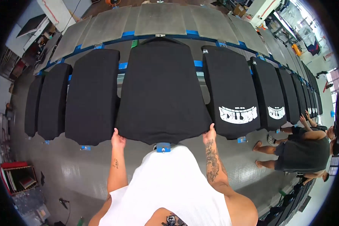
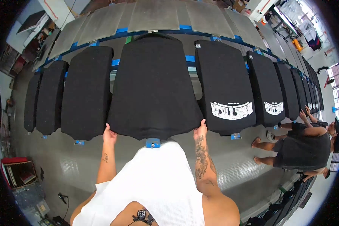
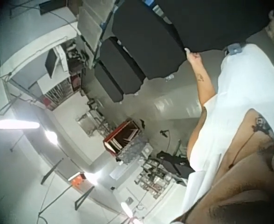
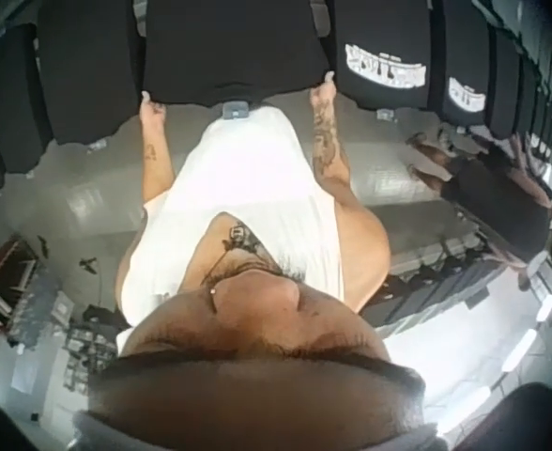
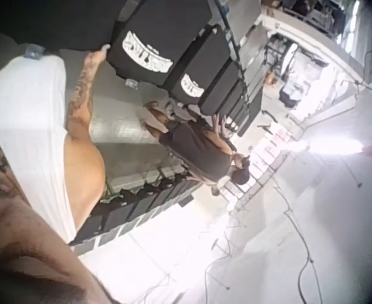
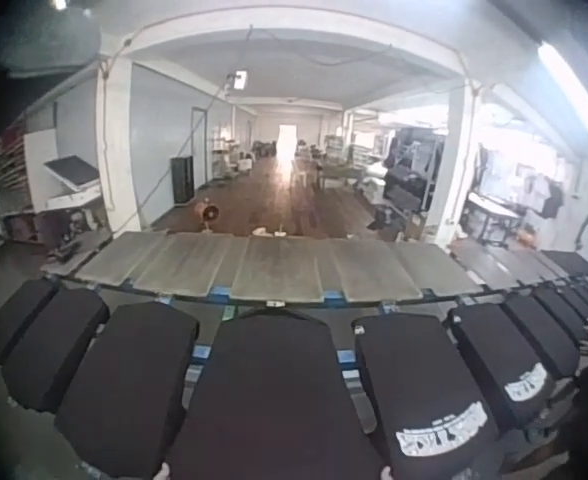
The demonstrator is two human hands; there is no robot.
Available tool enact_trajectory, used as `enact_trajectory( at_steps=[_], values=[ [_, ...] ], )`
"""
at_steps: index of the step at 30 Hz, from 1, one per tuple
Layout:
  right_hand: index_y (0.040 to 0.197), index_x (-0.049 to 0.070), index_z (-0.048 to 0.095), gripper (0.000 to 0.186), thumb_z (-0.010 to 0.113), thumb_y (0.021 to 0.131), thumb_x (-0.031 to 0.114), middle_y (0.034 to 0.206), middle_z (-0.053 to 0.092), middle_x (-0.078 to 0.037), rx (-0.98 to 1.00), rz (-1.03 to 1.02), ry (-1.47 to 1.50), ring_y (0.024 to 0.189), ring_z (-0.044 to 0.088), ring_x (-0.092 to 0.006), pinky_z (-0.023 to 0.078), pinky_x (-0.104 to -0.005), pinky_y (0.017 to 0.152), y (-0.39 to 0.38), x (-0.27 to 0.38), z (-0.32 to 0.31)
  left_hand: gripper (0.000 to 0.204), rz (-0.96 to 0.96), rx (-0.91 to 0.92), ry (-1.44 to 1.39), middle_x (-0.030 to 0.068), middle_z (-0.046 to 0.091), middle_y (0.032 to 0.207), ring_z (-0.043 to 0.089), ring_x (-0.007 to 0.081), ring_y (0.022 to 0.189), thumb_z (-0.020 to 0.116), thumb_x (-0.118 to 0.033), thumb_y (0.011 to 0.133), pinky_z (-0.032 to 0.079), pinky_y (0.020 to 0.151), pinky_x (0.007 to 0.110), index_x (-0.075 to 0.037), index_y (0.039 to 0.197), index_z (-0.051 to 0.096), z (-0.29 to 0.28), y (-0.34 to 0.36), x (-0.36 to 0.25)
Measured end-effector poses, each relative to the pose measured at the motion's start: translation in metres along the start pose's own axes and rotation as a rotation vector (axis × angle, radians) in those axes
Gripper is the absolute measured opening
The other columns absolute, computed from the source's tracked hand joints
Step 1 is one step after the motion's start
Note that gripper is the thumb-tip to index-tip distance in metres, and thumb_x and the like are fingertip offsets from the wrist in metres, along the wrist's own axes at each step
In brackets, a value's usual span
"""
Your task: Placing black t-shirts onto the platens of a screen printing machine.
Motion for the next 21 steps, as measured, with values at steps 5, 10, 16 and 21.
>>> enact_trajectory(
  at_steps=[5,10,16,21],
  values=[
    [0.128,0.002,0.051,0.047,0.055,0.094,0.034,0.127,0.056,-0.01,-0.417,-0.109,-0.157,0.11,0.054,-0.023,0.043,-0.0356,0.093,-0.015,0.006,-0.001,0.036,0.156,-0.013,-0.005,0.0076,0.059,0.117,0.056,0.0243,0.108,0.063,-0.029,0.089,0.045,0.094,0.043,-0.007,0.116,0.056,-0.019,0.016,-0.021],
    [0.124,-0.002,0.054,0.05,0.06,0.09,0.035,0.129,0.055,-0.012,-0.586,-0.293,-0.392,0.111,0.054,-0.0245,0.043,-0.0355,0.093,0.009,0.026,-0.032,0.033,-0.005,0.101,-0.134,0.0074,0.061,0.114,0.055,0.0234,0.106,0.066,-0.028,0.086,0.042,0.092,0.039,-0.008,0.111,0.059,0.011,0.007,-0.001],
    [0.132,-0.004,0.045,0.073,0.061,0.085,0.049,0.139,0.043,-0.015,-0.532,-0.123,-0.19,0.12,0.048,-0.0286,0.042,-0.0424,0.097,-0.025,0.02,-0.004,0.022,0.058,-0.139,-0.074,0.0013,0.06,0.089,0.053,0.0166,0.078,0.069,-0.031,0.084,0.042,0.068,0.032,-0.014,0.097,0.062,-0.032,0.007,0.004],
    [0.129,-0.003,0.048,0.065,0.059,0.088,0.045,0.135,0.048,-0.015,-0.557,-0.127,-0.32,0.116,0.052,-0.0271,0.042,-0.0367,0.098,-0.008,0.025,-0.018,0.018,0.217,-0.244,-0.059,0.0013,0.06,0.077,0.052,0.0156,0.064,0.075,-0.019,0.079,0.041,0.059,0.03,-0.01,0.088,0.062,-0.029,0.0,-0.01]
  ],
)
Point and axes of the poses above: each hand's wrist, its own y-axis towards the middle knuckle, its own z-axis out of the palm, x = y × z, the point moved 10 cm from there along y, towards the middle knuckle
